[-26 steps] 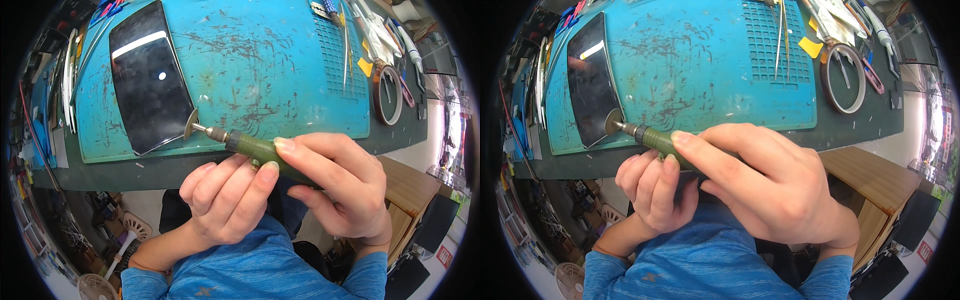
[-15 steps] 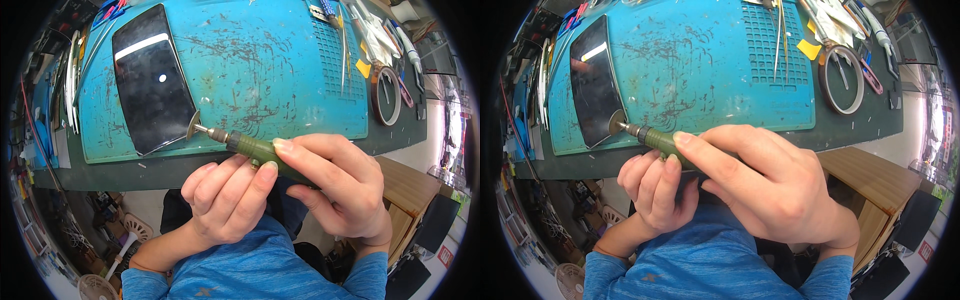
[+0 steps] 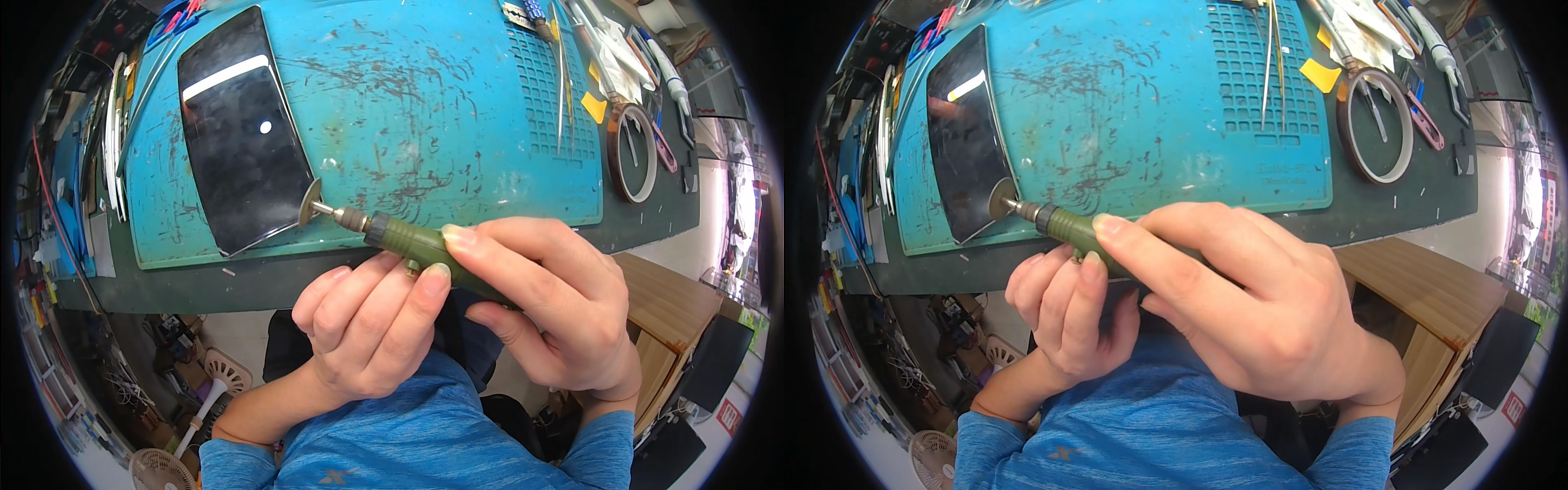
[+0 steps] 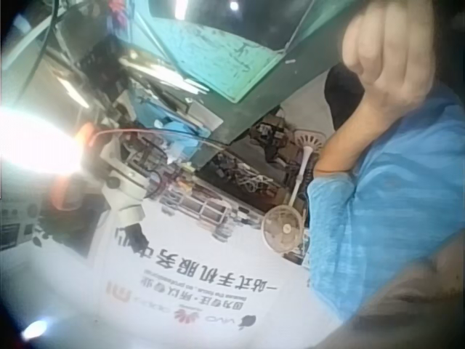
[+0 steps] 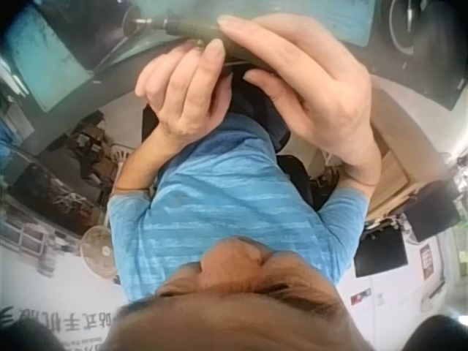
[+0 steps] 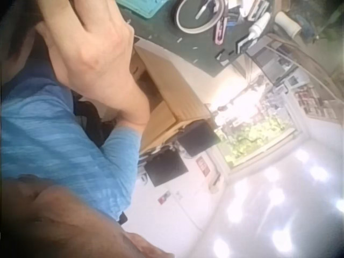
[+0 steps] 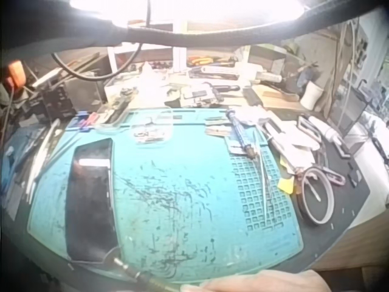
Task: The person uses a rotary tool to grind a small area on the smartphone screen, then applies a liquid from a bottle and uses a hot air gun to heat the same spot. The person repeatedly handles the phone and tools while working on the screen.
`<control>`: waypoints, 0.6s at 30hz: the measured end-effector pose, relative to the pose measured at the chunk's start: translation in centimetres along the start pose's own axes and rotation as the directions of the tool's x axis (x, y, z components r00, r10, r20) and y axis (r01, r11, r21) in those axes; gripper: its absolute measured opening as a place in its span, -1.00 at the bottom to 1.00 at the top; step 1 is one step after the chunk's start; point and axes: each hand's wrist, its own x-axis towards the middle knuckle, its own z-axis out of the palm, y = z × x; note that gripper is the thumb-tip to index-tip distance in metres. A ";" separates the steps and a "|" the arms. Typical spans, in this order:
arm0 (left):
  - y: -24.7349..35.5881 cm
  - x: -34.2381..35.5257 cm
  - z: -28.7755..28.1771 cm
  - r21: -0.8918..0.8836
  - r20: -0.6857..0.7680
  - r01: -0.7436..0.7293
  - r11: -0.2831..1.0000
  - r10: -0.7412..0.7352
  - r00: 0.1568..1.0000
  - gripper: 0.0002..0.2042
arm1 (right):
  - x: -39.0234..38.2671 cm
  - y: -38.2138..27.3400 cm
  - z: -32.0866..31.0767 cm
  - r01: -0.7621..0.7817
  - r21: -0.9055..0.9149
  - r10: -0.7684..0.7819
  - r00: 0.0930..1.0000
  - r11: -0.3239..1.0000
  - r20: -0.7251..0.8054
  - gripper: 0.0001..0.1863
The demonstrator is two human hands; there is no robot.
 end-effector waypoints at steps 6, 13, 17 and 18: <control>0.0 -0.1 0.0 0.010 0.005 -0.004 1.000 0.004 1.000 -0.40 | -0.1 0.0 0.1 -0.009 0.013 0.009 1.000 1.000 -0.009 -0.55; 0.0 0.0 0.0 0.002 0.003 -0.002 1.000 0.002 1.000 -0.40 | -0.2 0.1 0.2 0.002 0.000 -0.002 1.000 1.000 -0.014 -0.54; -0.1 0.0 0.0 0.007 0.006 -0.007 1.000 0.007 1.000 -0.39 | -0.1 0.0 0.1 -0.006 -0.008 0.006 1.000 1.000 -0.006 -0.54; -0.1 0.0 0.0 0.004 0.007 -0.006 1.000 0.006 1.000 -0.40 | -0.1 0.0 0.1 -0.006 -0.007 0.006 1.000 1.000 -0.007 -0.54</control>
